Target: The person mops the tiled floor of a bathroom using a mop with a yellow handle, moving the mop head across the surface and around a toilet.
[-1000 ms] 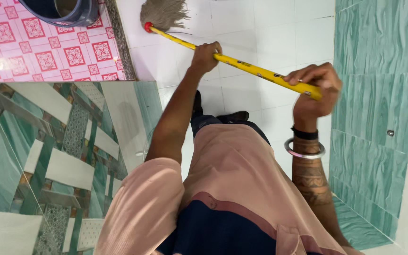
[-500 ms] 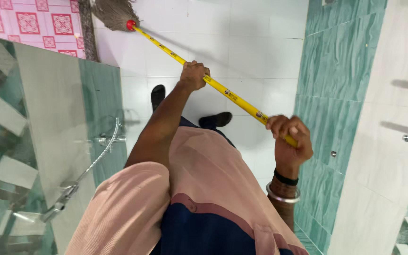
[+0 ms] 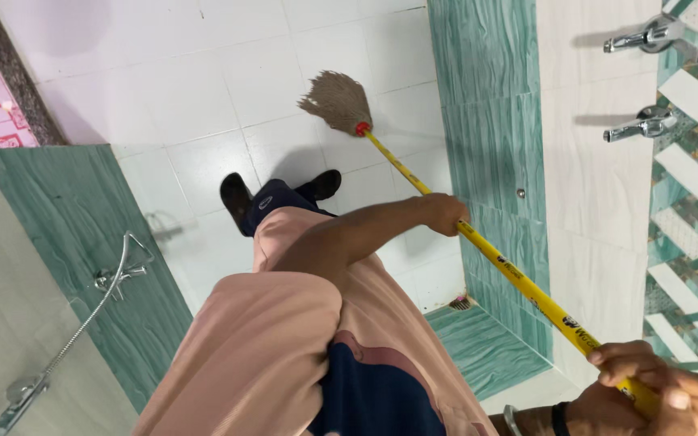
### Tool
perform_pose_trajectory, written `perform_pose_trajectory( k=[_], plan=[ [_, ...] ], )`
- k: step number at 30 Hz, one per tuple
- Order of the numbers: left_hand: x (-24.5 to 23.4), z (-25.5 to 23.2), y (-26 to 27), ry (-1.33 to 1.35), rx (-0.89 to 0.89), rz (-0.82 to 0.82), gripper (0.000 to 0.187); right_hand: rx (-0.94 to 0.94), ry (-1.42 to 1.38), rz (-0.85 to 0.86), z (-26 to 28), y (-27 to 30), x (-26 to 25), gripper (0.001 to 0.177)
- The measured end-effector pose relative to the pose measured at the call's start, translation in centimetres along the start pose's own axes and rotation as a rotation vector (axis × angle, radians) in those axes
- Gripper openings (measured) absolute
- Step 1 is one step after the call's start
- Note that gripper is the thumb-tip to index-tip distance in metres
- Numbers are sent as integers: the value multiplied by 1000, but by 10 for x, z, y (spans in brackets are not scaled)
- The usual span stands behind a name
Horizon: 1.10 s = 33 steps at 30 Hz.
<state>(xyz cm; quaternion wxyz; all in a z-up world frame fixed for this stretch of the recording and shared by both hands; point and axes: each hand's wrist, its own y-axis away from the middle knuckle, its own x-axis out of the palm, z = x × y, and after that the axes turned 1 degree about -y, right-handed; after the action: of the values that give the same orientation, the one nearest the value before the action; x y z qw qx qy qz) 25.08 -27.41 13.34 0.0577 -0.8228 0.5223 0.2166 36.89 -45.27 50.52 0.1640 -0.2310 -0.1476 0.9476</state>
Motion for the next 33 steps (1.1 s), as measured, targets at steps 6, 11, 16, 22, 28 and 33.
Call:
perform_pose_trajectory(
  k=[6, 11, 16, 22, 28, 33],
  plan=[
    [79, -31, -47, -21, -34, 131, 29, -98, 273, -263, -71, 55, -86, 46],
    [89, -5, -31, -39, -128, -17, 23, -105, 181, -296, -152, 56, -153, 53],
    [58, 52, 27, -40, -310, -297, 19, -96, -280, -241, -213, -12, -77, 47],
    [24, 133, 174, -69, -514, -685, 29, -42, -493, 31, -174, -23, 121, 45],
    [29, 187, 338, -64, -906, -995, 31, -19, -594, 715, -103, 25, 253, 60],
    [32, 189, 371, -58, -1354, -769, 44, 92, -719, 1269, -110, 14, 274, 34]
  ],
)
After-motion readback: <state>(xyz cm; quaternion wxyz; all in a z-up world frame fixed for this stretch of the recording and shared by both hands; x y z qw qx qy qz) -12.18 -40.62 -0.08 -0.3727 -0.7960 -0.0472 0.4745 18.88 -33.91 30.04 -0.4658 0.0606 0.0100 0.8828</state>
